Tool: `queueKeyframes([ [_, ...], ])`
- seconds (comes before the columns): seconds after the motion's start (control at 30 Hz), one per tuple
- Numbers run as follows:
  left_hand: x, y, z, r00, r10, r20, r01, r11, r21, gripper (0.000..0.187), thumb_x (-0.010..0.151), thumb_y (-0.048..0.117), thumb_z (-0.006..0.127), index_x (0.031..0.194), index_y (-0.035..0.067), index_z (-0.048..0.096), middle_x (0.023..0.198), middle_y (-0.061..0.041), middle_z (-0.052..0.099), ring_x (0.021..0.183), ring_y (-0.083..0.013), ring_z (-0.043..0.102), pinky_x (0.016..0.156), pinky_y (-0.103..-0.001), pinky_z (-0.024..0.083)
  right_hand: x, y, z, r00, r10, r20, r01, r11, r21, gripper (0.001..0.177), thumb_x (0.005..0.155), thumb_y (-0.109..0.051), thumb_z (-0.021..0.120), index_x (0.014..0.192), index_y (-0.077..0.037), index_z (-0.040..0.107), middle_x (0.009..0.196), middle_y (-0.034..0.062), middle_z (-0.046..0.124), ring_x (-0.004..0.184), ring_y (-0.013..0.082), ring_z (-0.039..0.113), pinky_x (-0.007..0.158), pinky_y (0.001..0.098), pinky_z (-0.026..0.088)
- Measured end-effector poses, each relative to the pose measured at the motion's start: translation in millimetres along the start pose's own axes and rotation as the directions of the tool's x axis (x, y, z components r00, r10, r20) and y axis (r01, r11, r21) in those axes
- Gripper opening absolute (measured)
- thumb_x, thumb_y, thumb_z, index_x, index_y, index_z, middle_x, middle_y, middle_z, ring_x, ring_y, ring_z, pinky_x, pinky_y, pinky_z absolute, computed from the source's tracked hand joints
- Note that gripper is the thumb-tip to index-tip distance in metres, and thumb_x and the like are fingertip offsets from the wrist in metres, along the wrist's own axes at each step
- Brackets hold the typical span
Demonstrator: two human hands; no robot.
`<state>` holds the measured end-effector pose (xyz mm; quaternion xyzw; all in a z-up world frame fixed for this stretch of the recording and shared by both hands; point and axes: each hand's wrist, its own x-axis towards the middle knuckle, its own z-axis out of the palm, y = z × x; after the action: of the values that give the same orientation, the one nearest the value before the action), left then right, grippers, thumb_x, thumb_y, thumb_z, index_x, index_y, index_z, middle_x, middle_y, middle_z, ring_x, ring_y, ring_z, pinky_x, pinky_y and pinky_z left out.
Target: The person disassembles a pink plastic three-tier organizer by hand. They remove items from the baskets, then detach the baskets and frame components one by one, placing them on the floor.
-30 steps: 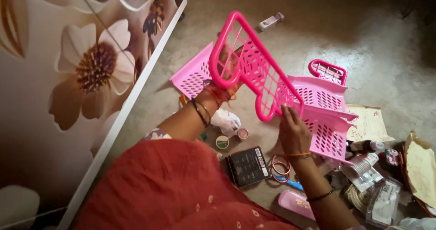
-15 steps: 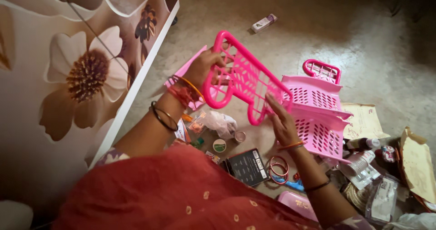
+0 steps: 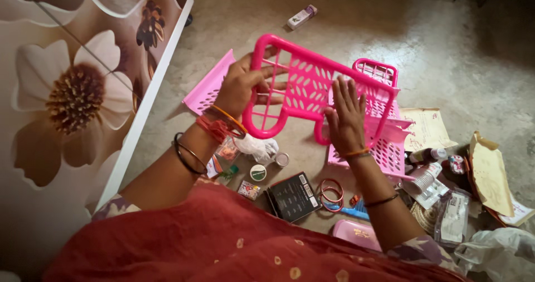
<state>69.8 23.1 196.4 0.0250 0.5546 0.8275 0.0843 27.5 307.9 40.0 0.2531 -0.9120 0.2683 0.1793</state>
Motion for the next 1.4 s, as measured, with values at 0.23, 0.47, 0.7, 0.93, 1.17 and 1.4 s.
queueKeyframes([
  [0.23, -2.0, 6.8, -35.1, 0.994, 0.083, -0.077, -0.089, 0.993, -0.073, 0.067, 0.083, -0.003, 0.047, 0.149, -0.001, 0.042, 0.129, -0.028, 0.068, 0.105, -0.0376, 0.076, 0.079, -0.041, 0.067, -38.5, 78.6, -11.7, 0.968, 0.241, 0.073, -0.227, 0.96, -0.163, 0.062, 0.113, -0.03, 0.049, 0.168, -0.011, 0.026, 0.177, 0.0102, 0.02, 0.164, 0.0272, 0.014, 0.131, 0.0559, 0.002],
  [0.47, 16.7, -7.9, -50.7, 0.97, -0.044, -0.238, 0.008, 0.989, -0.15, 0.068, 0.079, 0.001, 0.046, 0.147, -0.002, 0.042, 0.126, -0.029, 0.067, 0.097, -0.0378, 0.076, 0.073, -0.043, 0.068, -29.9, 46.6, -33.8, 0.998, -0.058, 0.006, 0.058, 0.995, 0.076, 0.082, 0.085, -0.033, 0.075, 0.158, -0.014, 0.041, 0.163, 0.0154, 0.039, 0.154, 0.0285, 0.033, 0.127, 0.049, 0.03],
  [0.7, 26.5, 2.1, -50.9, 0.976, -0.058, -0.212, 0.027, 0.989, -0.144, 0.076, 0.096, 0.036, 0.059, 0.158, 0.002, 0.03, 0.15, -0.023, 0.046, 0.134, -0.0388, 0.053, 0.096, -0.056, 0.046, -12.6, -0.5, -26.1, 0.994, 0.101, -0.029, -0.099, 0.992, 0.079, 0.037, 0.1, -0.009, 0.067, 0.136, -0.008, 0.067, 0.127, 0.0156, 0.072, 0.103, 0.0299, 0.071, 0.089, 0.0397, 0.058],
  [0.93, 51.0, -39.6, -63.6, 0.919, 0.247, -0.307, -0.116, 0.915, 0.387, 0.084, 0.105, 0.043, 0.076, 0.158, 0.0, 0.028, 0.156, -0.023, 0.045, 0.147, -0.0324, 0.045, 0.122, -0.049, 0.041, -25.1, 2.6, -26.4, 0.967, 0.224, 0.123, -0.251, 0.741, 0.623, 0.021, 0.107, -0.011, 0.061, 0.123, 0.002, 0.068, 0.109, 0.0131, 0.078, 0.096, 0.0192, 0.077, 0.08, 0.0281, 0.062],
  [1.17, 32.7, -77.1, -37.2, 0.998, -0.03, -0.052, 0.047, 0.925, 0.378, 0.049, 0.091, 0.03, 0.073, 0.135, 0.01, 0.061, 0.115, -0.005, 0.077, 0.099, -0.0144, 0.074, 0.076, -0.029, 0.06, -20.9, 13.9, -24.2, 0.863, 0.356, 0.357, -0.503, 0.547, 0.669, 0.031, 0.102, -0.013, 0.062, 0.129, 0.001, 0.067, 0.105, 0.0139, 0.077, 0.09, 0.0189, 0.076, 0.08, 0.032, 0.064],
  [1.4, 35.9, -65.2, -14.0, 0.983, 0.126, -0.133, -0.083, 0.954, 0.289, 0.029, 0.094, 0.017, 0.073, 0.118, 0.003, 0.068, 0.106, -0.007, 0.078, 0.093, -0.0145, 0.075, 0.077, -0.031, 0.066, -22.9, 31.9, -5.4, 0.893, 0.291, 0.343, -0.45, 0.534, 0.716, 0.03, 0.099, -0.012, 0.066, 0.126, 0.002, 0.069, 0.111, 0.0139, 0.076, 0.101, 0.0181, 0.073, 0.09, 0.0312, 0.061],
])
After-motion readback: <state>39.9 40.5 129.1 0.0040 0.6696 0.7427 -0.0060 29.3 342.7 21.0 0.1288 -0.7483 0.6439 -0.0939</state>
